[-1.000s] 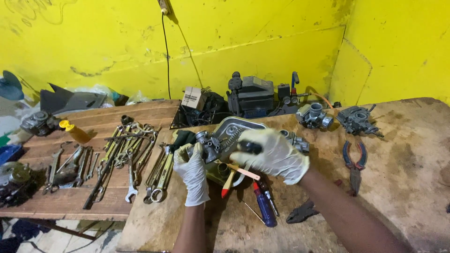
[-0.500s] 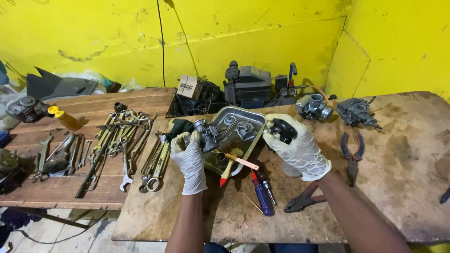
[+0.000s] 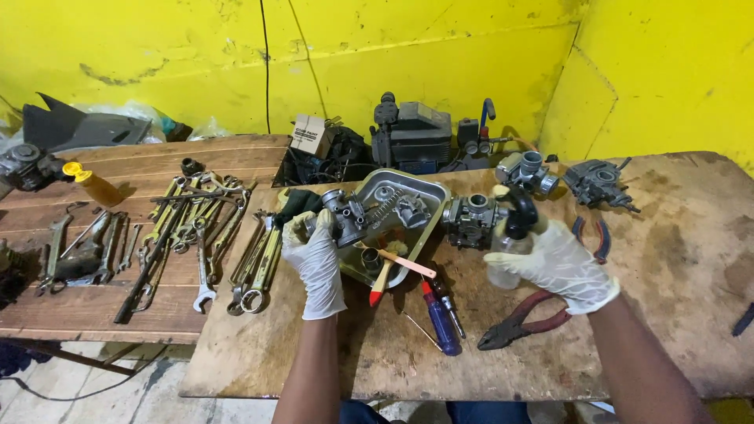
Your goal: The person cleans a carburetor using a small brush and a spray bottle. They scrub the interior passages and then spray a cleaning fluid into the carburetor while holding it over a metal tray.
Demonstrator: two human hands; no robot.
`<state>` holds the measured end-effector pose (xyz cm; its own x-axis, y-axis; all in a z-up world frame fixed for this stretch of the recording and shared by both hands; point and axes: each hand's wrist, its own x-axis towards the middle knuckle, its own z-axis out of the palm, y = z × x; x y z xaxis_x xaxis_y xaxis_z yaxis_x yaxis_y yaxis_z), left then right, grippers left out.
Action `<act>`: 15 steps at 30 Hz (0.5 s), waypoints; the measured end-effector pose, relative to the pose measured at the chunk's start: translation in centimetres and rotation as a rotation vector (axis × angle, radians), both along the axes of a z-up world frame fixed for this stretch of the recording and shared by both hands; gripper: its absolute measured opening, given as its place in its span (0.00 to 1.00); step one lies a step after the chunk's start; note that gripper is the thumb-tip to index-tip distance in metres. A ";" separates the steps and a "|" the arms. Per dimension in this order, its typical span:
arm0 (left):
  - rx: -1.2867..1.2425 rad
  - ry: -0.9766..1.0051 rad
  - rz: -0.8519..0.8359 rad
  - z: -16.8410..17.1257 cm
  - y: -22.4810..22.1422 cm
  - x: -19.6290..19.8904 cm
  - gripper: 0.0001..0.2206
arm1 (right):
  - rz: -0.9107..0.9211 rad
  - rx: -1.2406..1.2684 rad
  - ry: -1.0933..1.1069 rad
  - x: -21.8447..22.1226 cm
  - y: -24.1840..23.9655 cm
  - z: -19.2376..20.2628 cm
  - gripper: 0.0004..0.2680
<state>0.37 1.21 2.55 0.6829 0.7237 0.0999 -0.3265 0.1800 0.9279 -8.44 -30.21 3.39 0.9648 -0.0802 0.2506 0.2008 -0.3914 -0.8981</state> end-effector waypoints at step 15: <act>-0.019 -0.346 -0.110 -1.0 0.0 -0.9 0.09 | -0.288 -0.194 0.230 -1.8 0.7 3.7 0.12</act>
